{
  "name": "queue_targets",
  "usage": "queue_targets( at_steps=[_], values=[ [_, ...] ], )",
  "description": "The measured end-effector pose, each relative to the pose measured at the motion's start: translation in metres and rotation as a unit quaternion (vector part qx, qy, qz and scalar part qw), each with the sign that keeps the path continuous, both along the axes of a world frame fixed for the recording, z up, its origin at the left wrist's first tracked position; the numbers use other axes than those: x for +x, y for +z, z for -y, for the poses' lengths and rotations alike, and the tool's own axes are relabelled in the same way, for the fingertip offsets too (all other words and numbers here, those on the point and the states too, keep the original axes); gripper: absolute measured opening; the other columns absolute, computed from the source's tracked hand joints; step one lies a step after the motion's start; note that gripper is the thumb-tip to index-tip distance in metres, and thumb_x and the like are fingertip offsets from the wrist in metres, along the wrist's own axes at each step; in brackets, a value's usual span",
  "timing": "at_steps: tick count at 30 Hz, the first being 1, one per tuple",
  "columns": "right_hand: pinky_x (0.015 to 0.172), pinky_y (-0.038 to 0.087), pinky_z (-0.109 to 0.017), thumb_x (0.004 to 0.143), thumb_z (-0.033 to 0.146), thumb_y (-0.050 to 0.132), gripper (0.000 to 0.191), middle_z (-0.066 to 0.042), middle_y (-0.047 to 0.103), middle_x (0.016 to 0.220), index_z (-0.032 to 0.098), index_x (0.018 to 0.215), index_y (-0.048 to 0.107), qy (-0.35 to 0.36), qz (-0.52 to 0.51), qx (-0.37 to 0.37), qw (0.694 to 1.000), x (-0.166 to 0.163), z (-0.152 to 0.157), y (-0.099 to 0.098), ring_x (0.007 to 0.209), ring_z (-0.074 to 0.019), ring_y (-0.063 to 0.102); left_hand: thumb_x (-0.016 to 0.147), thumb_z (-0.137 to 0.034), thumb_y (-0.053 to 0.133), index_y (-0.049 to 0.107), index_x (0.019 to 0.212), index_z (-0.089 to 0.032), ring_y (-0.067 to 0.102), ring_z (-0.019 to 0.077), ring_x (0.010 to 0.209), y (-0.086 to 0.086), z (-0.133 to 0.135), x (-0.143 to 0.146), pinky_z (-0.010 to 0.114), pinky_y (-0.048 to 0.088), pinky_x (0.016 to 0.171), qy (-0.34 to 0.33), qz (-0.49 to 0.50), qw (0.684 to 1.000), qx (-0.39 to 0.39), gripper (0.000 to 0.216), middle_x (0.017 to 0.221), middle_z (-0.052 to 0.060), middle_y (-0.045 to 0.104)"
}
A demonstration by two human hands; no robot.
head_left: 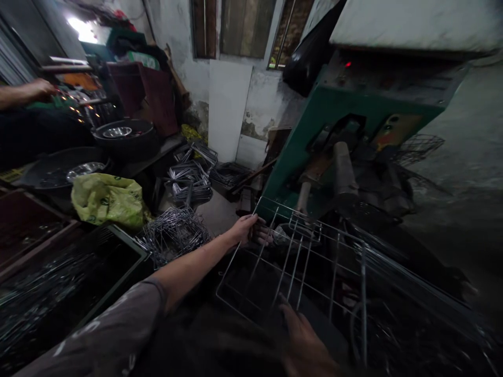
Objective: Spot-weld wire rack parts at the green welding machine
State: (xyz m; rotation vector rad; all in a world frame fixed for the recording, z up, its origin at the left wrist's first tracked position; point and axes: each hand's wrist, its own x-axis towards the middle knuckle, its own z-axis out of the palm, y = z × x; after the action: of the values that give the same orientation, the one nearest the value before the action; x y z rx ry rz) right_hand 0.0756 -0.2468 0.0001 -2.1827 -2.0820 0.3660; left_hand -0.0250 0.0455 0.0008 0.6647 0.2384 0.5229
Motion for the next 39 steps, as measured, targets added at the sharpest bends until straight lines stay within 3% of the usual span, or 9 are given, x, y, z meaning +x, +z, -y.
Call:
queue_targets(
  at_steps=[9,15,19,27,39],
  values=[
    [0.103,0.045,-0.040,0.084,0.024,0.040,0.055,-0.013,0.045,0.142,0.012,0.138,0.040,0.032,0.014,0.041,0.999,0.010,0.004,-0.019,0.125,-0.0267,0.048,0.087,-0.043,0.057,0.052,0.095,-0.011,0.071,0.0296,0.070,0.007,-0.003,0.003,0.038,0.055,0.058,-0.004,-0.014,1.000,0.009,0.034,0.080,0.019,0.070],
    [0.099,0.048,-0.039,0.082,0.025,0.041,0.056,-0.013,0.047,0.141,0.012,0.137,0.040,-0.001,0.005,-0.018,1.000,0.004,0.002,-0.003,0.123,-0.0258,0.051,0.089,-0.042,0.052,0.051,0.096,-0.011,0.071,0.0303,0.070,0.001,-0.003,0.004,0.041,0.055,0.058,-0.004,-0.002,1.000,0.008,0.031,0.080,0.018,0.070],
    [0.096,0.049,-0.039,0.078,0.022,0.043,0.059,-0.015,0.050,0.137,0.011,0.136,0.041,0.003,0.000,-0.011,1.000,0.003,-0.002,0.000,0.119,-0.0258,0.053,0.087,-0.044,0.055,0.051,0.096,-0.011,0.071,0.0309,0.072,-0.003,-0.007,0.007,0.044,0.056,0.061,-0.016,-0.008,1.000,0.006,0.034,0.081,0.019,0.070],
    [0.100,0.046,-0.043,0.079,0.024,0.046,0.058,-0.017,0.051,0.135,0.011,0.136,0.041,0.004,-0.009,-0.023,1.000,0.026,-0.024,0.006,0.122,-0.0277,0.051,0.090,-0.041,0.050,0.051,0.096,-0.011,0.070,0.0282,0.070,0.001,-0.024,0.024,0.044,0.056,0.062,0.000,-0.003,1.000,0.004,0.030,0.080,0.018,0.070],
    [0.105,0.041,-0.038,0.080,0.027,0.047,0.060,-0.015,0.050,0.137,0.012,0.137,0.042,-0.020,-0.039,-0.070,0.997,0.042,-0.035,0.012,0.126,-0.0262,0.047,0.090,-0.041,0.051,0.050,0.097,-0.010,0.070,0.0275,0.067,-0.010,-0.032,0.036,0.041,0.055,0.061,0.020,-0.027,0.999,-0.005,0.031,0.082,0.019,0.070]
  ],
)
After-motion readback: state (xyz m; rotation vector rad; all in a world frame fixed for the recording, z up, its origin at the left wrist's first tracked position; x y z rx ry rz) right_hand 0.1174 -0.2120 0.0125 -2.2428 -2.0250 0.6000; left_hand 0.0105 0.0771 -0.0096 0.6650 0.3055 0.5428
